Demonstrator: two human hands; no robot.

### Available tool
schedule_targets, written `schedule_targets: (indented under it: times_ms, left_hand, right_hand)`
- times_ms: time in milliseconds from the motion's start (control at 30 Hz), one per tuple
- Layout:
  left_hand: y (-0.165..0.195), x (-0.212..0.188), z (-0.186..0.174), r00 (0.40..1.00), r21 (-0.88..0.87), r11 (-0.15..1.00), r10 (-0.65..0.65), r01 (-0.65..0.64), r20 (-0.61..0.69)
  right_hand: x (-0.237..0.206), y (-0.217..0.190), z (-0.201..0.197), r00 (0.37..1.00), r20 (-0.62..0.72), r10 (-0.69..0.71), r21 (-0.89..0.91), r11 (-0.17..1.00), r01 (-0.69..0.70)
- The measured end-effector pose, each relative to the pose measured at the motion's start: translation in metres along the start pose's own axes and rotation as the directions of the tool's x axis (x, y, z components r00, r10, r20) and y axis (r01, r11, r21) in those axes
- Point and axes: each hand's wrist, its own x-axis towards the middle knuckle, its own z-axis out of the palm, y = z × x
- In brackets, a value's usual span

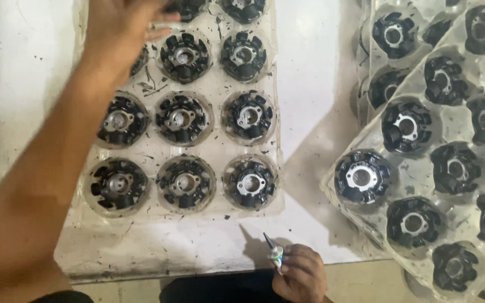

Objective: The person sits on the floor and applies adhesive from a tube to the inner rim of small black mechanical parts. They pick each part from a plastic tray, apply the adhesive, and place it back into the tray. The person briefly moves a tray and reaches into a cardboard box before resuming the task.

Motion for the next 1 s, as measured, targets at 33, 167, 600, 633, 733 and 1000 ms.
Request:
schedule_targets:
  times_ms: [33, 167, 600, 633, 733, 1000]
  left_hand:
    - [0.003, -0.04, 0.011, 0.99, -0.182, 0.974, 0.126, -0.134, -0.055]
    - [0.016, -0.188, 0.056, 0.976, -0.685, 0.695, 0.143, -0.218, -0.165]
    - [0.024, -0.443, 0.112, 0.959, -0.921, 0.268, 0.1, -0.283, -0.266]
    - [0.025, -0.452, 0.113, 0.957, -0.894, 0.343, 0.14, -0.288, -0.254]
    - [0.032, -0.47, 0.116, 0.934, -0.732, 0.581, 0.241, -0.356, -0.263]
    - [0.047, -0.491, 0.111, 0.945, -0.659, 0.678, 0.26, -0.326, -0.199]
  right_hand:
    - [0.003, -0.006, -0.003, 1.0, -0.007, 0.015, -0.032, 0.999, -0.015]
    - [0.005, -0.031, -0.01, 0.997, -0.055, 0.055, -0.108, 0.992, -0.06]
    - [-0.019, -0.136, -0.034, 0.99, -0.03, 0.136, 0.218, 0.968, -0.127]
    - [-0.018, -0.146, -0.037, 0.992, -0.012, 0.122, 0.223, 0.968, -0.116]
    - [-0.017, -0.173, -0.047, 0.996, 0.033, 0.082, 0.241, 0.967, -0.087]
    - [-0.025, -0.196, -0.056, 0.999, 0.041, 0.02, 0.174, 0.984, -0.027]
